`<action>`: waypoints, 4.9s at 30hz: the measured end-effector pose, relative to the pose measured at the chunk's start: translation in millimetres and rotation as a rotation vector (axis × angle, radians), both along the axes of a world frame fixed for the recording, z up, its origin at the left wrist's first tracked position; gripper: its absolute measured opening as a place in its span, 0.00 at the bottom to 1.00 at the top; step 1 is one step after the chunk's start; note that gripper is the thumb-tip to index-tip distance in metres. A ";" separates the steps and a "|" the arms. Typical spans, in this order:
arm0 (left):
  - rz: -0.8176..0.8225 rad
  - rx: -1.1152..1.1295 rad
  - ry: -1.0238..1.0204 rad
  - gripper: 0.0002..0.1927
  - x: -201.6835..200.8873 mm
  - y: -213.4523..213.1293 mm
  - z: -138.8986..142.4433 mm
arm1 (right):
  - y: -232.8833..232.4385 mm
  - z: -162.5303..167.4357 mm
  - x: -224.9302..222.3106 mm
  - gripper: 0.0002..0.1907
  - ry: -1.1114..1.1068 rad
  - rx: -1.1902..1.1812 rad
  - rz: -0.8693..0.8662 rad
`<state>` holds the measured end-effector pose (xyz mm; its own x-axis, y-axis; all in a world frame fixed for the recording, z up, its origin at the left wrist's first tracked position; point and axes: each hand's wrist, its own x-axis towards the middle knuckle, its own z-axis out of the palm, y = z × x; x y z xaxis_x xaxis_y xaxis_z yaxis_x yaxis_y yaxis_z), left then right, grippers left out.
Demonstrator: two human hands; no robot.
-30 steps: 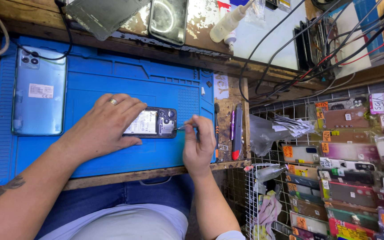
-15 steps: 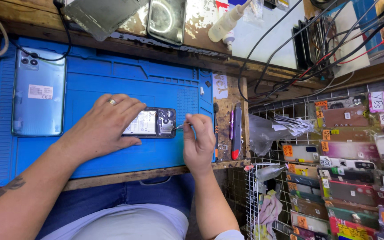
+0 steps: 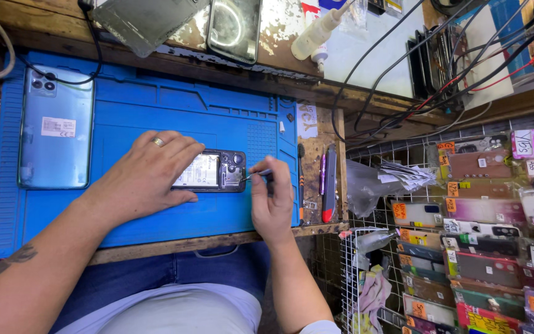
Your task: The person removes internal components, adhesive strips, and a battery from a disassembled smartphone using their hands and a small prying tool on a repair mat.
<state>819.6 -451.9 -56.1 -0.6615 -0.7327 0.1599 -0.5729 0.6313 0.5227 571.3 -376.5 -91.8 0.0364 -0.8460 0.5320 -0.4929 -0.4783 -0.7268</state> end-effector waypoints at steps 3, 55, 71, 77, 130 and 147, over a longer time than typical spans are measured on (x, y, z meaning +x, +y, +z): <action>-0.001 -0.014 0.029 0.45 2.2 -1.3 -1.3 | -1.2 -4.0 3.1 0.29 -0.152 -0.010 0.048; 0.024 -0.010 0.049 0.44 -0.8 -6.2 -0.9 | -102.0 29.1 -0.7 0.26 0.059 0.329 -0.024; 0.025 0.008 0.055 0.44 -2.0 -11.8 -5.7 | -128.9 20.7 -0.5 0.33 -0.010 0.518 0.070; 0.025 0.031 0.044 0.44 -0.6 -9.6 -7.2 | -131.3 14.0 0.8 0.35 -0.030 0.607 0.074; 0.013 0.059 0.014 0.44 -6.2 6.1 7.6 | -103.9 11.0 -33.0 0.31 -0.312 0.440 -0.011; 0.013 0.016 0.031 0.46 -3.2 5.9 3.4 | -44.5 45.1 -23.9 0.22 0.177 0.639 -0.026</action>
